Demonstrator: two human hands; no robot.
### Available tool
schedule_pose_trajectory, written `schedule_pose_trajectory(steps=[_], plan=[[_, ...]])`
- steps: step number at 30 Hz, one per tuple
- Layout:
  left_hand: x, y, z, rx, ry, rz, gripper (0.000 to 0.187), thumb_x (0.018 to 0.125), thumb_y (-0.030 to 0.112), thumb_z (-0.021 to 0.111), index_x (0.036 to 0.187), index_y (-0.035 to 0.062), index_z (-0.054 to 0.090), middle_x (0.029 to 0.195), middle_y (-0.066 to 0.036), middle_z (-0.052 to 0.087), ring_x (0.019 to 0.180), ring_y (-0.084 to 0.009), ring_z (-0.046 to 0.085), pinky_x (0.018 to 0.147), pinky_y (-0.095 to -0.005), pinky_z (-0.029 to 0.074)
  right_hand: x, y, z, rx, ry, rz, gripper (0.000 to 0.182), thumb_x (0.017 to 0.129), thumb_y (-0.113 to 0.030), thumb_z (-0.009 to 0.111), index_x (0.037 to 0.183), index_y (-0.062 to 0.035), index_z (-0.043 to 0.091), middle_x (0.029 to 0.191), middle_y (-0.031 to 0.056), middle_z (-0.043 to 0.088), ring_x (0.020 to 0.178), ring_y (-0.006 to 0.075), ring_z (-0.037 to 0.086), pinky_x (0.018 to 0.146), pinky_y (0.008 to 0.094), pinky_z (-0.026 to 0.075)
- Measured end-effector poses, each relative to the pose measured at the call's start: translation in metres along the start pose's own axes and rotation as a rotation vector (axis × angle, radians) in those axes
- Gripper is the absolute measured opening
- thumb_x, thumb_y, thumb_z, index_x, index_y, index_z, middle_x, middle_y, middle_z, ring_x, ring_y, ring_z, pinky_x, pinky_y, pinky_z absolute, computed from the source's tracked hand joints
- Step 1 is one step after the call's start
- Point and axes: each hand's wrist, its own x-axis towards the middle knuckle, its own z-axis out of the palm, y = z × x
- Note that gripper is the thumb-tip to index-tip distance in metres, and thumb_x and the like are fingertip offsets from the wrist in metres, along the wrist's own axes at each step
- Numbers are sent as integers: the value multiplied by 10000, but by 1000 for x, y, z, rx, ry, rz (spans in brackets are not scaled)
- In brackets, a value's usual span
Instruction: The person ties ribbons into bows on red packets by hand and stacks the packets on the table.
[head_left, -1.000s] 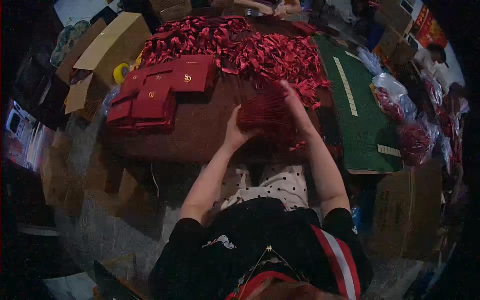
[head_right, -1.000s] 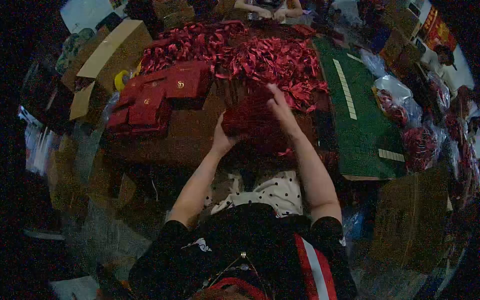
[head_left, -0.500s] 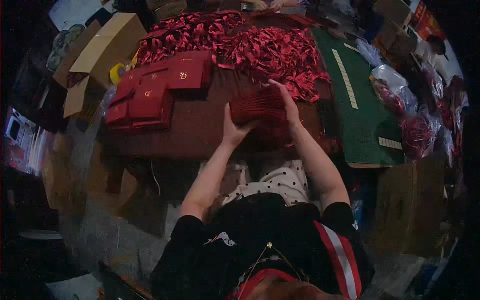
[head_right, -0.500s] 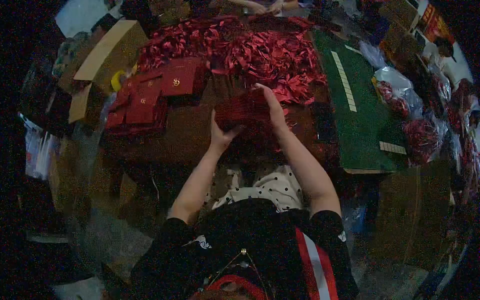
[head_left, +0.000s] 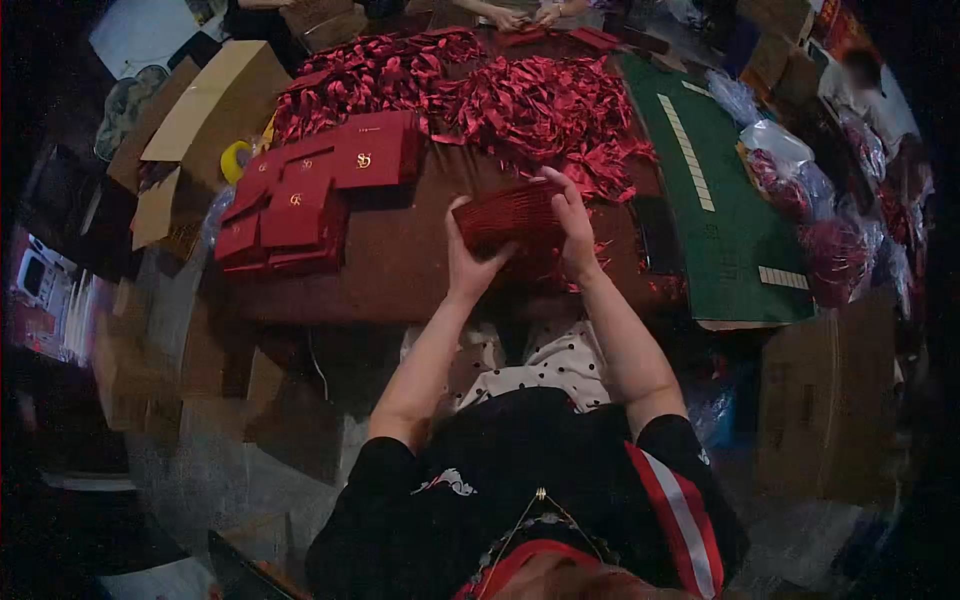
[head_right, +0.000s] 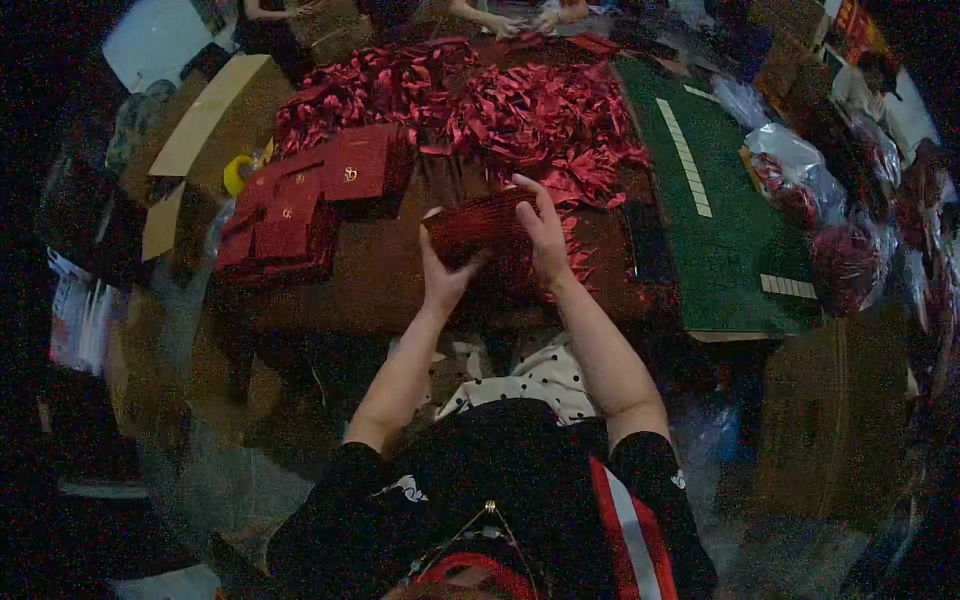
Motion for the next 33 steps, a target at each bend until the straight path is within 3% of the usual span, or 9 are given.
schedule_pose_trajectory(steps=[5, 7, 9, 12, 16, 20, 24, 28, 33], plan=[[0, 2, 2, -259, -91, -278, 682, 746, 169, 867, 1294, 10, 495, 1265, -162, 608, 1152, -259, 603, 952, -394, 503, 2, -11, 7, 0, -24, -50, 646, 997, -464, 543, 1479, -61, 394, 1483, 111, 422, 1367, 241, 398, 1153, 379, 270], [3, 18, 2, -1017, 41, -624, 635, 747, 149, 870, 1261, 6, 524, 1168, -128, 671, 1052, -238, 656, 940, -376, 513, 7, 9, -11, -74, -39, -48, 712, 992, -518, 525, 1512, -65, 346, 1522, 113, 386, 1413, 247, 345, 1165, 388, 246], [6, -4, -4, -157, -132, -226, 623, 754, 151, 866, 1257, 5, 528, 1128, -105, 692, 1048, -230, 662, 931, -369, 517, 7, 12, -20, -221, -76, -48, 770, 986, -580, 483, 1546, -90, 284, 1545, 117, 359, 1446, 256, 305, 1167, 399, 260], [10, -2, -5, -155, -164, -117, 608, 745, 150, 872, 1237, 16, 540, 1110, -102, 697, 1042, -226, 664, 925, -368, 516, 10, -17, -29, -24, -209, 124, 795, 991, -657, 369, 1559, -109, 267, 1576, 121, 314, 1461, 274, 286, 1162, 426, 299], [12, 2, -1, 64, -165, -36, 610, 730, 149, 882, 1221, 31, 541, 1099, -108, 691, 1028, -225, 666, 916, -366, 519, 30, -4, -36, 16, 61, 97, 790, 994, -666, 324, 1543, -98, 309, 1548, 101, 357, 1407, 261, 371, 1148, 439, 336], [7, -14, 6, -529, -135, -387, 617, 728, 137, 878, 1227, 34, 531, 1097, -109, 687, 1021, -234, 668, 907, -371, 521, 22, 11, -14, 347, 39, 92, 747, 998, -656, 324, 1438, -64, 447, 1393, 80, 525, 1261, 223, 515, 1076, 415, 428], [2, -21, -2, -262, -194, -266, 525, 743, 98, 855, 1184, 25, 578, 1086, -109, 698, 1004, -223, 673, 886, -371, 529, 27, 34, -31, 393, -30, 82, 625, 1033, -584, 339, 1283, -68, 588, 1279, 81, 604, 1184, 231, 569, 1024, 389, 457], [12, -11, -8, -172, -263, -224, 488, 736, 54, 844, 1165, 1, 617, 1095, -105, 703, 993, -210, 675, 876, -358, 531, 32, 13, -50, -733, 195, -253, 530, 1039, -523, 424, 1237, -66, 603, 1178, 95, 641, 1169, 243, 577, 1008, 395, 439], [36, 45, -38, -189, -330, -481, 580, 733, 146, 849, 1235, 2, 597, 1118, -79, 687, 996, -203, 660, 869, -360, 536, 31, -93, -44, -516, 190, -231, 466, 975, -435, 616, 1229, -43, 622, 1157, 81, 662, 1046, 172, 632, 944, 324, 469]])
